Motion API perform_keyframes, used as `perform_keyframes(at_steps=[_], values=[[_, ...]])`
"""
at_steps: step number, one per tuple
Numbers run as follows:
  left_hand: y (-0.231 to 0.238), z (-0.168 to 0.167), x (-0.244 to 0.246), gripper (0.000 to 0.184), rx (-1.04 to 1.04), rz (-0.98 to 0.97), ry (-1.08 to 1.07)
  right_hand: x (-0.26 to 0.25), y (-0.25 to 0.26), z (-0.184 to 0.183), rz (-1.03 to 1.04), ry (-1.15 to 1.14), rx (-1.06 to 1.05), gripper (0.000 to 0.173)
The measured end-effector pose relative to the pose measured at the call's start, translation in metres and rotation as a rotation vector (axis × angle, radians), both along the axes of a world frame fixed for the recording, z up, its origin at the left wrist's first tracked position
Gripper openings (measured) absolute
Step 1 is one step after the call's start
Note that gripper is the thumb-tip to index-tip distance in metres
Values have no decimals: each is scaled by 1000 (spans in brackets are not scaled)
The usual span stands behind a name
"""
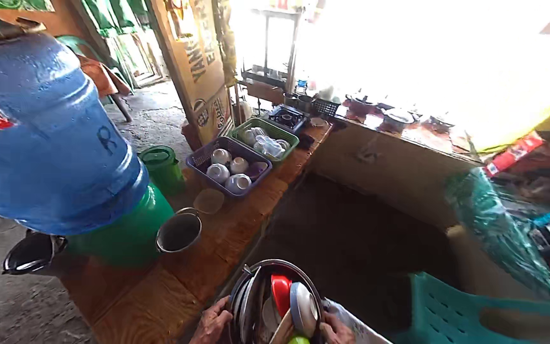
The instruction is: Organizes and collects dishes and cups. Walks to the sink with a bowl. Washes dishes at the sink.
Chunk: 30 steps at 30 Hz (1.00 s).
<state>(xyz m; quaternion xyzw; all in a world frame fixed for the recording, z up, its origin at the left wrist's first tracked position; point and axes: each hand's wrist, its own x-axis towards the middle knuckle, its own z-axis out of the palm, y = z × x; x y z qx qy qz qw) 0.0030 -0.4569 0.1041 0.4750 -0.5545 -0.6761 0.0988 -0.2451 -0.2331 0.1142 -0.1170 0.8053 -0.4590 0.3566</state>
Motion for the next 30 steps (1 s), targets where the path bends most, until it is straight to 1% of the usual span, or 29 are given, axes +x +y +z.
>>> perform_keyframes(at_steps=[3, 5, 9, 12, 15, 20, 23, 25, 27, 28, 29, 30], values=[[-52, -1, -8, 46, 15, 153, 24, -35, -94, 0, 95, 58, -52, 26], [-77, -9, -13, 46, 11, 239, 55, -56, -151, 5, 165, 94, -61, 26], [-106, -14, -32, 48, 25, 390, 51, -100, -253, 10, 334, 163, 13, 26], [-124, -19, -42, 47, 45, 466, 7, -120, -309, 8, 474, 194, 73, 28], [-136, -23, -53, 44, 24, 549, -8, -137, -347, 3, 572, 144, 89, 27], [-139, -27, -84, 42, -84, 789, -113, -165, -389, -19, 806, 4, 43, 26], [-147, -30, -104, 39, -129, 972, -143, -183, -415, -27, 931, -91, -25, 24], [-142, -35, -114, 34, -123, 1085, -148, -195, -416, -33, 1027, -186, -3, 23], [-146, -35, -123, 27, -143, 1240, -129, -205, -426, -33, 1190, -243, 63, 27], [-149, -35, -127, 23, -147, 1301, -115, -211, -434, -32, 1299, -222, 113, 29], [-151, -36, -131, 20, -153, 1339, -111, -216, -445, -30, 1425, -149, 170, 32], [-152, -38, -133, 19, -163, 1351, -121, -220, -457, -26, 1556, -8, 237, 35]])
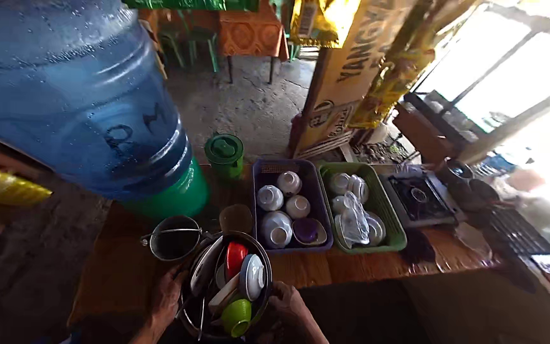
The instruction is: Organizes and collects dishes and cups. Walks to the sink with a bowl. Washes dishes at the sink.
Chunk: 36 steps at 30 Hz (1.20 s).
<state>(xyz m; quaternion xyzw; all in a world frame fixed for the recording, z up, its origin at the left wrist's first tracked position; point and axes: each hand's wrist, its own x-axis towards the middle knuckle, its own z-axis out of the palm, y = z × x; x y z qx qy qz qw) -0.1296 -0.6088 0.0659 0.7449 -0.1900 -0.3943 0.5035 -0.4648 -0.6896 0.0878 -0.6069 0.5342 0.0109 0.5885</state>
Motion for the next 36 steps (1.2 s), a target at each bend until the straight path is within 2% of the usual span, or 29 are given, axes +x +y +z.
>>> perform_keyframes(at_steps=[2, 3, 4, 6, 8, 10, 13, 16, 21, 25, 28, 31, 34, 36], values=[[2, -2, -2, 19, 9, 2, -28, 3, -19, 26, 242, 236, -169, 42], [1, -4, -2, 19, 13, 12, -36, 9, -26, 43, 317, 270, -309, 43], [0, -5, -1, 18, 22, 21, -35, 15, -32, 53, 381, 229, -484, 45], [-2, -5, 1, 20, 41, 19, -27, 29, -44, 46, 557, -17, -817, 54], [2, -3, -3, 20, 56, 25, -18, 43, -58, 29, 829, -204, -956, 67], [0, 3, -5, 22, 81, 30, -24, 56, -73, 14, 1016, -242, -1027, 60], [-1, 7, -6, 23, 103, 52, -18, 66, -90, 11, 1166, -246, -966, 65], [-2, 7, -9, 23, 100, 98, 0, 65, -106, 9, 1221, -330, -985, 56], [-7, 3, -7, 22, 135, 128, -17, 80, -134, 18, 1345, -358, -832, 46], [-7, 0, -5, 23, 129, 175, 4, 91, -145, 16, 1402, -435, -811, 37], [-8, -2, -2, 24, 124, 166, 3, 90, -154, 18, 1415, -519, -784, 39], [-8, -1, -3, 24, 123, 161, 5, 79, -168, 27, 1326, -634, -743, 37], [-8, 1, -4, 24, 124, 157, 0, 63, -183, 40, 1106, -726, -707, 37], [-9, 0, -5, 24, 101, 183, 29, 50, -195, 58, 945, -760, -656, 45]])
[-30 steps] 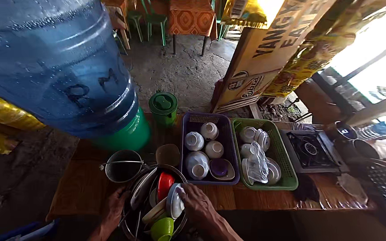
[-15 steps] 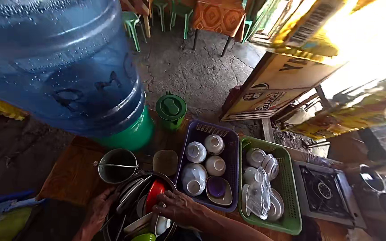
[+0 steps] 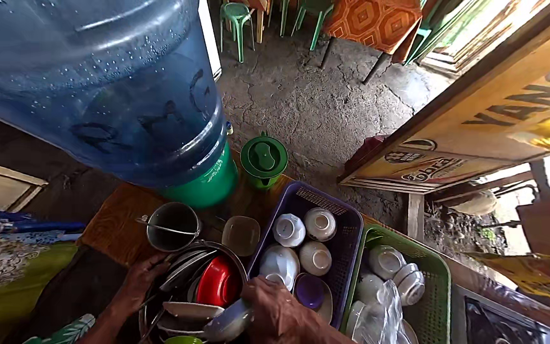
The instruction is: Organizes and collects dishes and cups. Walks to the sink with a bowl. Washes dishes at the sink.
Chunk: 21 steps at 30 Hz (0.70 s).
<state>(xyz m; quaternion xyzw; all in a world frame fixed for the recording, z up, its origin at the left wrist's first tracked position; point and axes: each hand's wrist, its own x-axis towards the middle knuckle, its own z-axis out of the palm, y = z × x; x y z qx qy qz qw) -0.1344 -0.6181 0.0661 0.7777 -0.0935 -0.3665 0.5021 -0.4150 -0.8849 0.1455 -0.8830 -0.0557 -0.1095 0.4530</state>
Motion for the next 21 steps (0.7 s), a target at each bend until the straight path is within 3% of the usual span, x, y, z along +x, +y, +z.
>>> perform_keyframes(at_steps=[4, 11, 15, 21], values=[[-1, -3, 0, 25, -38, 44, 14, -25, -32, 17, -298, -47, 111, 61], [0, -1, 1, 25, -30, 32, 3, -20, -100, -41, -874, 301, 227, 77], [3, -4, 3, 25, -41, 12, -14, 1, -112, -55, -957, 440, 235, 71], [4, -7, 6, 24, -17, 5, -15, 30, -114, -45, -984, 718, -105, 68]])
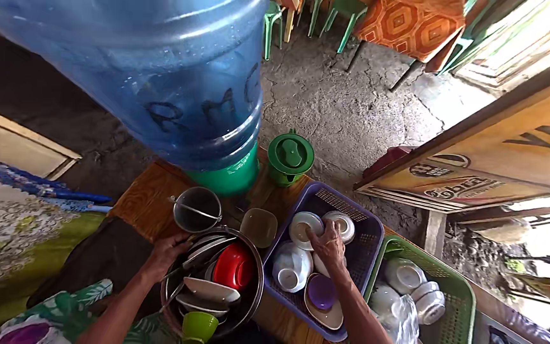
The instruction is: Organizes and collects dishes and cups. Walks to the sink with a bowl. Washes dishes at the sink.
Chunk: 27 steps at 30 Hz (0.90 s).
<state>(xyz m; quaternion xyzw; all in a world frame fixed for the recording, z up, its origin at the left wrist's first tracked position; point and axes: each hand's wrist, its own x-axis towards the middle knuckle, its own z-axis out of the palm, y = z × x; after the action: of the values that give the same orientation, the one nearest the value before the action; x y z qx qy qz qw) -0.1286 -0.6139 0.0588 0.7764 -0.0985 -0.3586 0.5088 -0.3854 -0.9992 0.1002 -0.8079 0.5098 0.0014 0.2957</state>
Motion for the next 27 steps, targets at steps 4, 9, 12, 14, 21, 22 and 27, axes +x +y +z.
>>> perform_keyframes(at_steps=[4, 9, 12, 14, 21, 22, 27], values=[[-3, 6, 2, 24, 36, -13, 12, 1, -4, -6, 81, 154, -21, 68], [-3, 6, 1, 23, 12, -30, 4, -9, -5, -11, 142, 134, -59, 72], [-2, 3, 3, 21, -18, -19, -3, -14, 25, 18, 232, -61, -157, 53], [0, -1, 2, 21, -45, -18, 19, -14, 73, 44, 399, -187, -96, 30], [-2, -1, 4, 20, -42, -22, 42, 32, 218, 52, 851, -9, 97, 29], [-2, -3, 3, 20, -34, -26, 41, 40, 226, 49, 886, 65, 97, 29], [-1, -1, 3, 18, -11, -28, 32, 69, 231, 52, 975, 262, 257, 27]])
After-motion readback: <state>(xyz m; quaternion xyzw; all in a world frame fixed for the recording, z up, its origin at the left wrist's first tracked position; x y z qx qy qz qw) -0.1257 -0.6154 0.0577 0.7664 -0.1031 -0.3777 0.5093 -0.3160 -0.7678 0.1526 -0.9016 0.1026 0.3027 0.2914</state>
